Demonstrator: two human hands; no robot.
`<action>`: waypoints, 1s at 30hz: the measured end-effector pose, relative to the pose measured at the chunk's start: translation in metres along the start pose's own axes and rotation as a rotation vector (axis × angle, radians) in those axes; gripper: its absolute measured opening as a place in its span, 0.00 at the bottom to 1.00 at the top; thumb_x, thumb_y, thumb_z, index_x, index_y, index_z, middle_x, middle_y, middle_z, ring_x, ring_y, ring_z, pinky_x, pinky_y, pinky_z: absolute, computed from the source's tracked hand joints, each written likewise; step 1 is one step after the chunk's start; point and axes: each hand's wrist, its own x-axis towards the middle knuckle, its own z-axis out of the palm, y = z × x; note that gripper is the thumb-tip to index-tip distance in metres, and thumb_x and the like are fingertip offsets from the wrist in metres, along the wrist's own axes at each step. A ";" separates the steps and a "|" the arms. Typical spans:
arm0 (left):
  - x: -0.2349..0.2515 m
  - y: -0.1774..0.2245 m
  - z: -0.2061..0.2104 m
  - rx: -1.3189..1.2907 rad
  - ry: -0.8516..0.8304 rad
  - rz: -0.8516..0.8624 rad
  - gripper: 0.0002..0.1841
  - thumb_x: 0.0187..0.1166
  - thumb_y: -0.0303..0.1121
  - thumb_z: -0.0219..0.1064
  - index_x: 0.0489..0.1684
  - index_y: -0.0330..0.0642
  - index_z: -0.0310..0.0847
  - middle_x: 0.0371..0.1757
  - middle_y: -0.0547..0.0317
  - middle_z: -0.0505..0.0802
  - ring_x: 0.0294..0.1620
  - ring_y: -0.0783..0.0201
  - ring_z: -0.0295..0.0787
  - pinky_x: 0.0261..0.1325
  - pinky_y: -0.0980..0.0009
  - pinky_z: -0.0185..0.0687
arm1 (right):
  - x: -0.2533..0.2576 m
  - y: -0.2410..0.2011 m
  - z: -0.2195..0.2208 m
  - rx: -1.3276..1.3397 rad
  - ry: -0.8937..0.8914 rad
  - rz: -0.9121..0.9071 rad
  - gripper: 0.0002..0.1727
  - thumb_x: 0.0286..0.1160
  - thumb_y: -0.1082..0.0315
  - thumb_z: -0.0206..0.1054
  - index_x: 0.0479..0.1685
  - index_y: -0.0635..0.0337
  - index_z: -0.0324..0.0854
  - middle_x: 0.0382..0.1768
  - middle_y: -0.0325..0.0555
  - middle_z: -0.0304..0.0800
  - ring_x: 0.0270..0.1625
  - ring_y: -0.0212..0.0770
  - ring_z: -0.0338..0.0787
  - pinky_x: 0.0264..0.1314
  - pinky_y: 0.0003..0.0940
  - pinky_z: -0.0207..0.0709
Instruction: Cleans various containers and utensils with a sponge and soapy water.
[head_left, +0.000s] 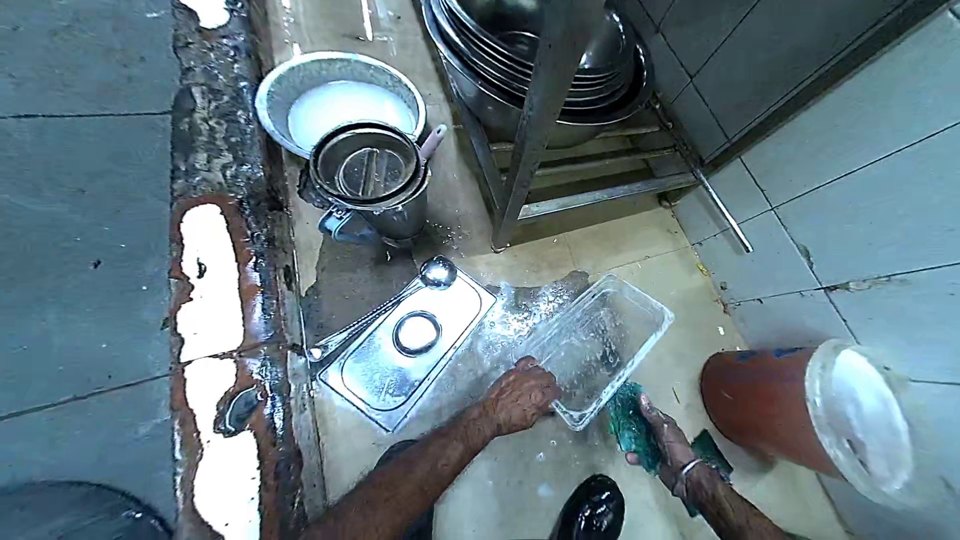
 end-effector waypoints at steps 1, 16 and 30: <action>-0.001 -0.002 0.005 -0.002 -0.013 -0.005 0.16 0.89 0.30 0.53 0.62 0.38 0.86 0.65 0.43 0.90 0.75 0.45 0.81 0.89 0.42 0.53 | 0.004 0.005 0.004 0.001 0.000 0.001 0.29 0.92 0.42 0.50 0.78 0.54 0.71 0.51 0.57 0.89 0.42 0.52 0.93 0.32 0.48 0.87; -0.094 -0.066 -0.015 0.099 0.562 -0.593 0.23 0.82 0.35 0.65 0.74 0.37 0.81 0.79 0.43 0.82 0.84 0.45 0.73 0.86 0.47 0.66 | 0.069 -0.029 0.041 0.000 0.223 -0.104 0.16 0.82 0.68 0.67 0.63 0.66 0.75 0.36 0.54 0.87 0.27 0.45 0.89 0.24 0.43 0.86; -0.126 -0.127 -0.034 0.014 0.315 -1.413 0.36 0.80 0.49 0.70 0.85 0.41 0.68 0.83 0.36 0.73 0.82 0.35 0.71 0.75 0.35 0.72 | 0.043 0.011 0.032 -0.267 -0.035 -0.095 0.26 0.86 0.58 0.67 0.75 0.62 0.71 0.44 0.59 0.91 0.31 0.51 0.93 0.28 0.46 0.89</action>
